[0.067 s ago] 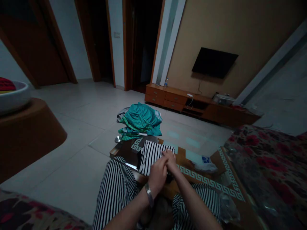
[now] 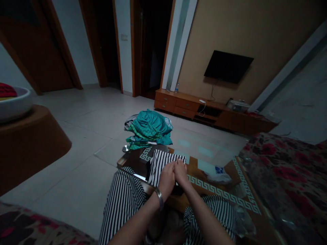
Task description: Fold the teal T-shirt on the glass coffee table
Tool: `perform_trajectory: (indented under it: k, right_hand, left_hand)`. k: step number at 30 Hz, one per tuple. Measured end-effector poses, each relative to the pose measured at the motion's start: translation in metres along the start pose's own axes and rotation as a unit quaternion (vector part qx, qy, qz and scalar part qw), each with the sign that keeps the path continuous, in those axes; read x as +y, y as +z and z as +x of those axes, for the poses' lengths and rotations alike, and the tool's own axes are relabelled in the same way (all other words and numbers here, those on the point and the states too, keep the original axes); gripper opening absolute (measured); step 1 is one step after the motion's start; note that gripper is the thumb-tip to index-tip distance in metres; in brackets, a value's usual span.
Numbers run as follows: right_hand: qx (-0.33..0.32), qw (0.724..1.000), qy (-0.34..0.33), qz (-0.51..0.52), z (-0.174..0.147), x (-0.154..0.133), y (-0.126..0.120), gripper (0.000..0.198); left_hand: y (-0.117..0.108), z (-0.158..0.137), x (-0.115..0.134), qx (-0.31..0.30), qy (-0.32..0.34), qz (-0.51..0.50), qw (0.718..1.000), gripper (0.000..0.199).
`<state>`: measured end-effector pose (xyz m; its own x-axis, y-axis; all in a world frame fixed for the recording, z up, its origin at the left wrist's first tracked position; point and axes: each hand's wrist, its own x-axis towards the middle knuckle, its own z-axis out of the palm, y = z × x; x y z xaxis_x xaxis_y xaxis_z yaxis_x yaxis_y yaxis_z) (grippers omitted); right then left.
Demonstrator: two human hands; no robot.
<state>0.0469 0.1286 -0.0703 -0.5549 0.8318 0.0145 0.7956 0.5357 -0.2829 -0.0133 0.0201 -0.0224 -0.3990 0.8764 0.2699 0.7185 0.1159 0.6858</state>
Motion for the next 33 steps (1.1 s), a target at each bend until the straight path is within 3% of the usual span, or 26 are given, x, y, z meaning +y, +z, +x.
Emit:
perform_trajectory:
  k: [2,5,8,12,15,18,20,23,28,30,33]
  right_hand:
    - [0.036,0.999,0.001,-0.038,-0.008,-0.003,0.005,0.040]
    - [0.072,0.996,-0.005,-0.053,-0.015,-0.004,0.010,0.040]
    - [0.085,0.995,-0.013,-0.047,-0.017,-0.001,0.014,0.040]
    - [0.058,0.998,-0.027,-0.006,-0.014,0.010,0.009,0.040]
    - [0.041,0.999,-0.021,0.022,-0.005,0.013,-0.002,0.041]
    - [0.090,0.996,-0.008,0.014,0.006,0.007,-0.010,0.042]
    - [0.110,0.994,-0.012,0.007,0.014,0.001,-0.010,0.042]
    - [0.071,0.997,-0.002,0.011,0.025,-0.003,-0.006,0.040]
    - [0.037,0.998,0.026,0.050,0.034,0.008,-0.014,0.037]
    - [0.059,0.994,0.064,0.065,0.030,0.016,-0.021,0.040]
    - [0.090,0.973,0.188,0.097,0.010,0.027,-0.027,0.045]
  left_hand:
    - [0.018,0.013,-0.028,-0.032,-0.022,0.085,0.996,0.045]
    - [0.033,0.023,-0.065,-0.047,0.000,0.207,0.977,0.044]
    - [0.029,0.028,-0.089,-0.041,0.021,0.269,0.962,0.046]
    - [0.009,0.036,-0.108,-0.058,-0.009,0.296,0.954,0.048]
    - [-0.001,0.039,-0.110,-0.068,-0.017,0.310,0.948,0.046]
    - [0.001,0.039,-0.097,-0.042,0.010,0.333,0.942,0.045]
    - [0.010,0.037,-0.084,-0.029,0.040,0.339,0.940,0.046]
    - [0.029,0.034,-0.070,-0.055,0.060,0.331,0.940,0.048]
    - [0.046,0.026,-0.074,-0.074,0.062,0.344,0.934,0.049]
    - [0.045,0.025,-0.077,-0.067,0.072,0.354,0.930,0.049]
    - [0.041,0.025,-0.077,-0.064,0.079,0.365,0.925,0.049]
